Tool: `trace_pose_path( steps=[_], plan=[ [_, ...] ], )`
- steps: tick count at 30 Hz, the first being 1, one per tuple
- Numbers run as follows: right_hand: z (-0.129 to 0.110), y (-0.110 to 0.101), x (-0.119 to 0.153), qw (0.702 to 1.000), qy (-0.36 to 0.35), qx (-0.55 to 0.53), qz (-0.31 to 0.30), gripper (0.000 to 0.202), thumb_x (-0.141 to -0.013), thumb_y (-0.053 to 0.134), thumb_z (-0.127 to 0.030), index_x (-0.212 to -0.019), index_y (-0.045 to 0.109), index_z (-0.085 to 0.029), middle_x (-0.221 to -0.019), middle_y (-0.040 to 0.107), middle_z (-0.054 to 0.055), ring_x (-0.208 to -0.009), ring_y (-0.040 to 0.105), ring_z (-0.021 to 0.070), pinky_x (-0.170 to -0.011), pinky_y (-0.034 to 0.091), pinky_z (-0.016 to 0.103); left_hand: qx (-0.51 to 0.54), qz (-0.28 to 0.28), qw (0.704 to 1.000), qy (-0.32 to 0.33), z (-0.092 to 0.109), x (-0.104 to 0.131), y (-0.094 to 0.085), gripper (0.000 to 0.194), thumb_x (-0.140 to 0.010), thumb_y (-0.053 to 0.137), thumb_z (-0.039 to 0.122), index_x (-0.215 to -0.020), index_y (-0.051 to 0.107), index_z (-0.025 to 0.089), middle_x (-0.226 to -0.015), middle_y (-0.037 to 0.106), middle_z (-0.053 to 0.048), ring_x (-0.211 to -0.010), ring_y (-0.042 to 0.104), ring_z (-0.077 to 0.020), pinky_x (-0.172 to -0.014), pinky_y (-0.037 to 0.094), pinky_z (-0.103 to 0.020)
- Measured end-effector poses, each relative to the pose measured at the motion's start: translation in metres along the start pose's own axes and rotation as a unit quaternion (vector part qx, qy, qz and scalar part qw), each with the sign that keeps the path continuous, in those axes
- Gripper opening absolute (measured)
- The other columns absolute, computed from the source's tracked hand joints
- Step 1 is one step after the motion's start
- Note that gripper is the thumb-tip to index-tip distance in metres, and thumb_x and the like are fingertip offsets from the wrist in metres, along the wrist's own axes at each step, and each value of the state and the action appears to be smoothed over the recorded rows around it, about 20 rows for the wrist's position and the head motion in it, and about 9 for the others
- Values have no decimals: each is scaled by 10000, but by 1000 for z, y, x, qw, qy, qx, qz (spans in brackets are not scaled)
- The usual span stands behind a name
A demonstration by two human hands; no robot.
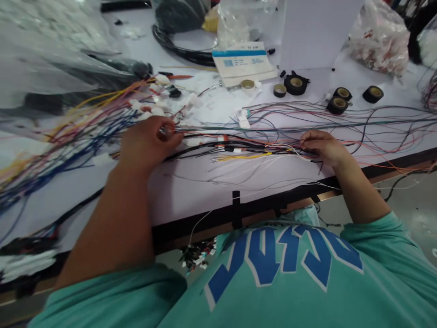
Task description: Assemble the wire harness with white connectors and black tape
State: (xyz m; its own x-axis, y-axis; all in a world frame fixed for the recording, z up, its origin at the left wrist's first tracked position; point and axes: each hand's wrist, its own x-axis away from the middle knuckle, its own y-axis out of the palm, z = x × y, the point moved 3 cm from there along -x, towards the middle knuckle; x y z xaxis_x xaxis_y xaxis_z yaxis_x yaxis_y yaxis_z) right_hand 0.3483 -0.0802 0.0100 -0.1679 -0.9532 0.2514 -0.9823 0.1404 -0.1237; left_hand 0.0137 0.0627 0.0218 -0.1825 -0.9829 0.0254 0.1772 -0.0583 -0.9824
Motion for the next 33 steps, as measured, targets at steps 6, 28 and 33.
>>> trace_pose_path(
  steps=[6, 28, 33],
  plan=[
    [0, 3, 1, 1000, -4, 21, -8, 210, -546, 640, -342, -644, 520, -200, -583, 492, -48, -547, 409, 81, -541, 298, 228, 1, -5, 1000, -19, 2, 1, -3, 468, -777, 441, 408, -1153, 588, 171, -939, 641, -65, -869, 602, -223, -873, 462, -328],
    [-7, -22, 6, 984, -105, 128, 70, 240, -582, 706, -425, -556, 608, -208, -503, 499, -32, -507, 388, 102, -526, 303, 266, -26, -15, 999, 24, 2, -2, 3, 439, -879, 449, 376, -1223, 562, 127, -1141, 669, -117, -967, 601, -222, -781, 394, -270],
    [-11, -62, 5, 960, -207, -164, 95, 297, -648, 638, -509, -545, 500, -267, -445, 166, -97, -438, 233, 103, -567, 368, 299, -13, -17, 999, 25, 2, -2, 2, 446, -880, 457, 374, -1226, 565, 114, -1175, 663, -137, -1007, 600, -244, -792, 391, -287]
  ],
)
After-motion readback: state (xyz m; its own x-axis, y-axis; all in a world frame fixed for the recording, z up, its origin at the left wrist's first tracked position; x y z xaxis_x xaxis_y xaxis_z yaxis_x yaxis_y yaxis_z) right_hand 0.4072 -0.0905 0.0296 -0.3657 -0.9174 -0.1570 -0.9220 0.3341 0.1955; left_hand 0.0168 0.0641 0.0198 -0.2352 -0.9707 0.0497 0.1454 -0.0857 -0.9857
